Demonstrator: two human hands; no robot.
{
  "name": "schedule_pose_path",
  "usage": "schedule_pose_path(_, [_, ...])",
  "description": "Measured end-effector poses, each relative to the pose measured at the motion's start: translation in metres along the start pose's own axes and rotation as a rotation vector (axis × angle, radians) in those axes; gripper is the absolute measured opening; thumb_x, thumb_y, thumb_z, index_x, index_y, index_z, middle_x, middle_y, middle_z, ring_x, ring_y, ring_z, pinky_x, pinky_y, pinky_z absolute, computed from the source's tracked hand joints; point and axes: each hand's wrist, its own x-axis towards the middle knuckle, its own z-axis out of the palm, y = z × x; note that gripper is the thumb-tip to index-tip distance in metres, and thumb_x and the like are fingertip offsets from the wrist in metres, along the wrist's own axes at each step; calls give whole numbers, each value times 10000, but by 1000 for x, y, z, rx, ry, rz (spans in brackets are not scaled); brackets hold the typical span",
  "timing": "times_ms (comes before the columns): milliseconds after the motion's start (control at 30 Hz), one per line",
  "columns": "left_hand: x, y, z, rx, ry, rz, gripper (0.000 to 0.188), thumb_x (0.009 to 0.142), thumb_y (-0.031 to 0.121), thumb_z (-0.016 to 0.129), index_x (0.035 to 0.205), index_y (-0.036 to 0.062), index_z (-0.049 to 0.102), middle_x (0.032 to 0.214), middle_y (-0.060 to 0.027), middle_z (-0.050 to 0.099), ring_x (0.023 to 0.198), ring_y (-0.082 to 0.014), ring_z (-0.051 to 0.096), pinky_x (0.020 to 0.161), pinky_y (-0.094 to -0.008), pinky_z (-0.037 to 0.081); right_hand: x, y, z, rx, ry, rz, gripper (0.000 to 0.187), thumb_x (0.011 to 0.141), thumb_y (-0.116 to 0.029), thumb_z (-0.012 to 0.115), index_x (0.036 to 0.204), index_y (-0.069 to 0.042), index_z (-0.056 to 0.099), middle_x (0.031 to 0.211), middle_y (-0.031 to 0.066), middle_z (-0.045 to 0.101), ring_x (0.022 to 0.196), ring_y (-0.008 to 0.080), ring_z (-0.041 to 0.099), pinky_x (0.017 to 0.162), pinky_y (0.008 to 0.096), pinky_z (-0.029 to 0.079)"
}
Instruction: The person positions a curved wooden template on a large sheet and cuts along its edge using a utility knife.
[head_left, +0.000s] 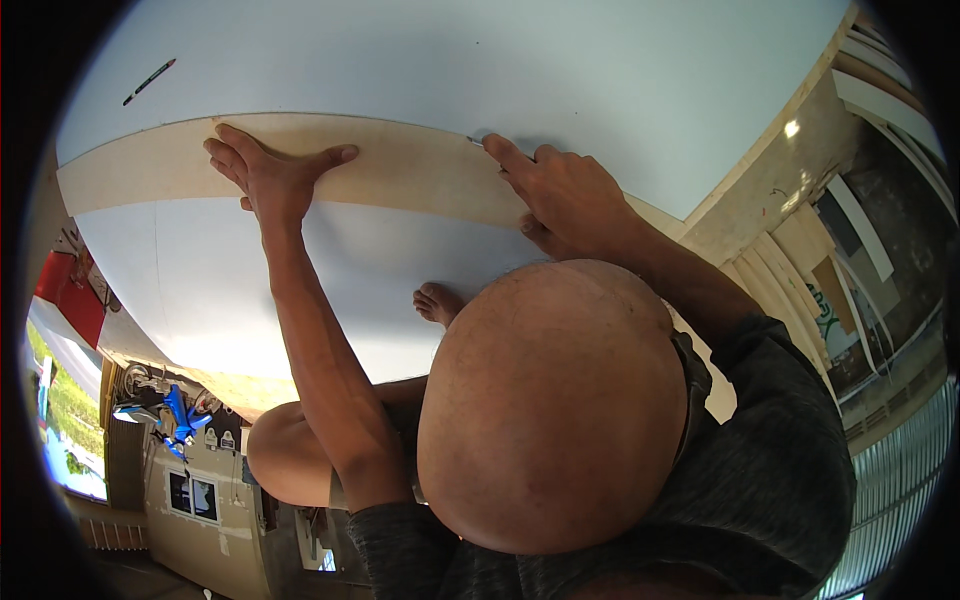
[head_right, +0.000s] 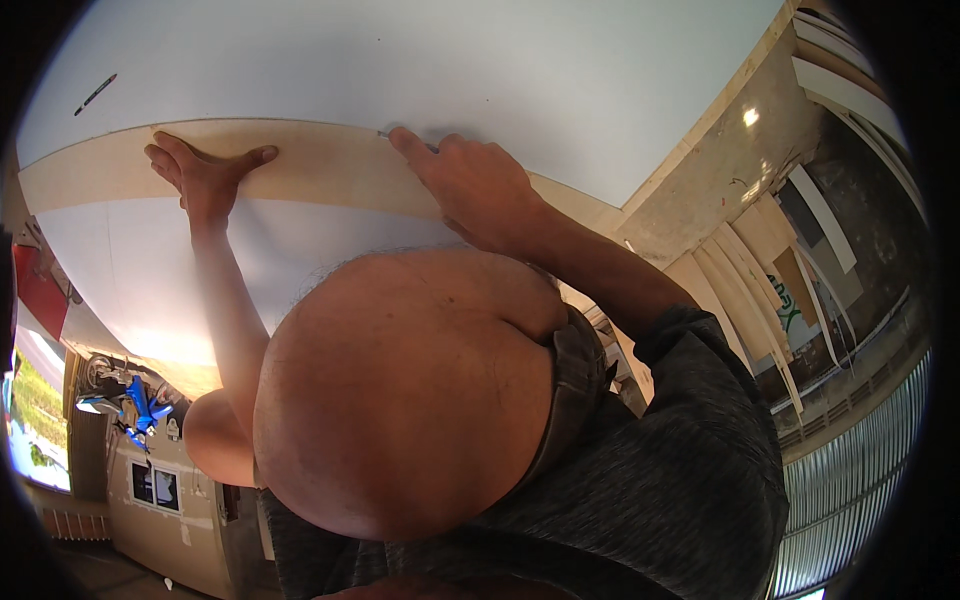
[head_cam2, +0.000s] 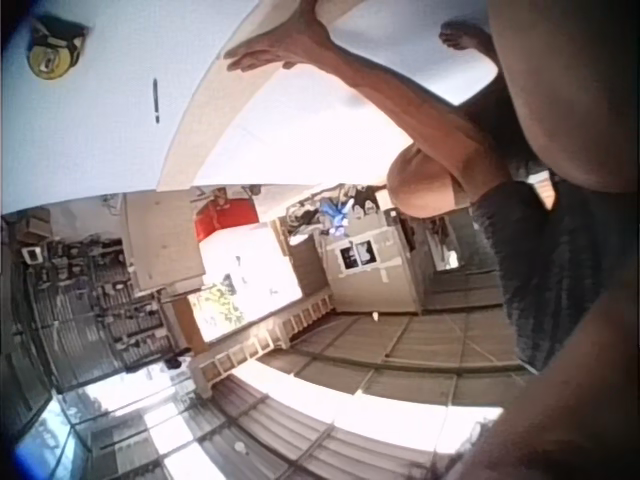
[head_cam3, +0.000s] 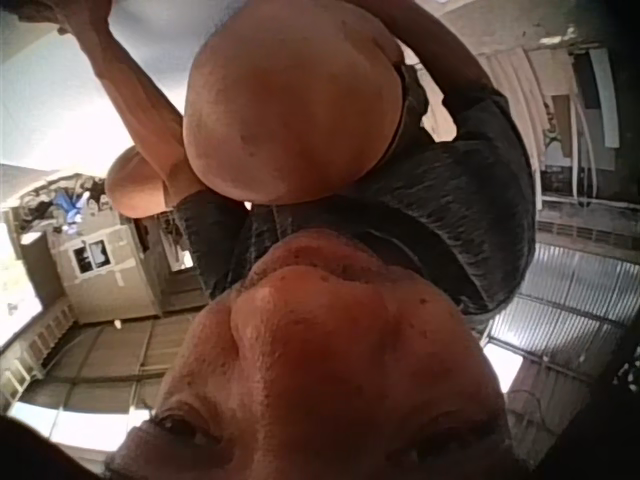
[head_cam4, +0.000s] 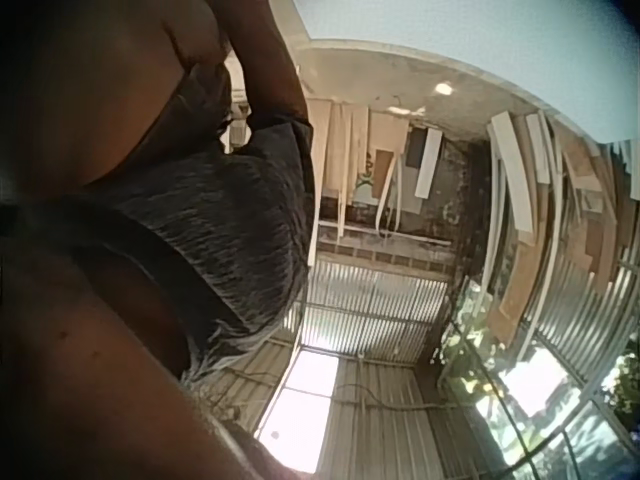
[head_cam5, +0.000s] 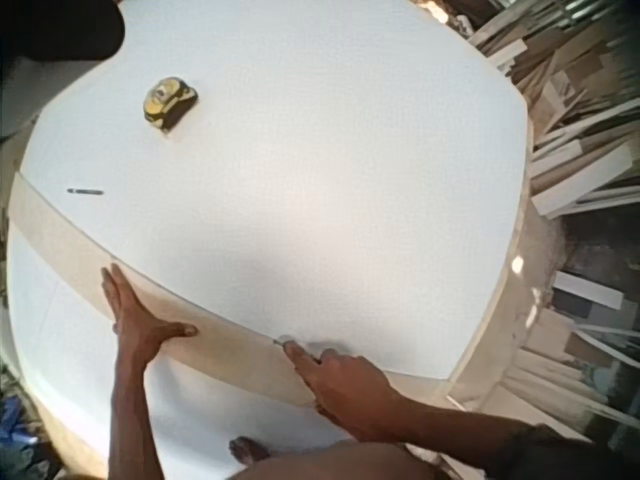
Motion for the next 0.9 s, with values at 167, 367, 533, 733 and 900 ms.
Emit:
schedule_pose_path(167, [-1, 1, -2, 0, -13, -13, 1693, 516, 563, 1024, 1679, 7, -73, 1767, -237, -88, 1647, -364, -101, 1250, -719, 162, -6, 2, 1, 9, -8, 30, 854, 889, -110, 791, 1589, -109, 301, 921, 192, 688, 863, 373, 706, 732, 514, 581])
schedule_pose_path(367, [-2, 2, -1, -1, -10, -14, 1698, 511, 572, 1024, 1680, 12, -74, 1767, -232, -93, 1647, -362, -101, 1250, -726, 150, -8, 8, 4, 6, -15, 22, 845, 882, -117, 798, 1573, -101, 312, 1012, 157, 742, 899, 347, 707, 754, 507, 595])
schedule_pose_path(533, [1, -3, 1, -7, 15, 16, 1740, 452, 546, 1058, 1673, -18, -47, 1754, -281, -71, 1639, -425, -69, 1195, -793, 187, -14, 7, -1, 79, -60, 74, 822, 894, -116, 772, 1581, -110, 321, 977, 185, 648, 908, 362, 675, 763, 495, 538])
schedule_pose_path(733, [0, 0, 1, 7, 7, 4, 1730, 466, 537, 1058, 1675, -12, -52, 1755, -278, -72, 1640, -421, -69, 1209, -777, 182, -18, 8, -3, 67, -78, 88, 804, 916, -162, 756, 1588, -127, 315, 976, 192, 650, 887, 367, 680, 754, 498, 548])
schedule_pose_path(900, [1, 0, 1, -9, 24, 10, 1732, 462, 542, 1056, 1677, -7, -49, 1755, -278, -73, 1640, -423, -62, 1203, -784, 184, -24, 19, 9, 68, -35, 109, 777, 923, -217, 747, 1577, -134, 336, 934, 188, 660, 842, 370, 684, 718, 506, 559])
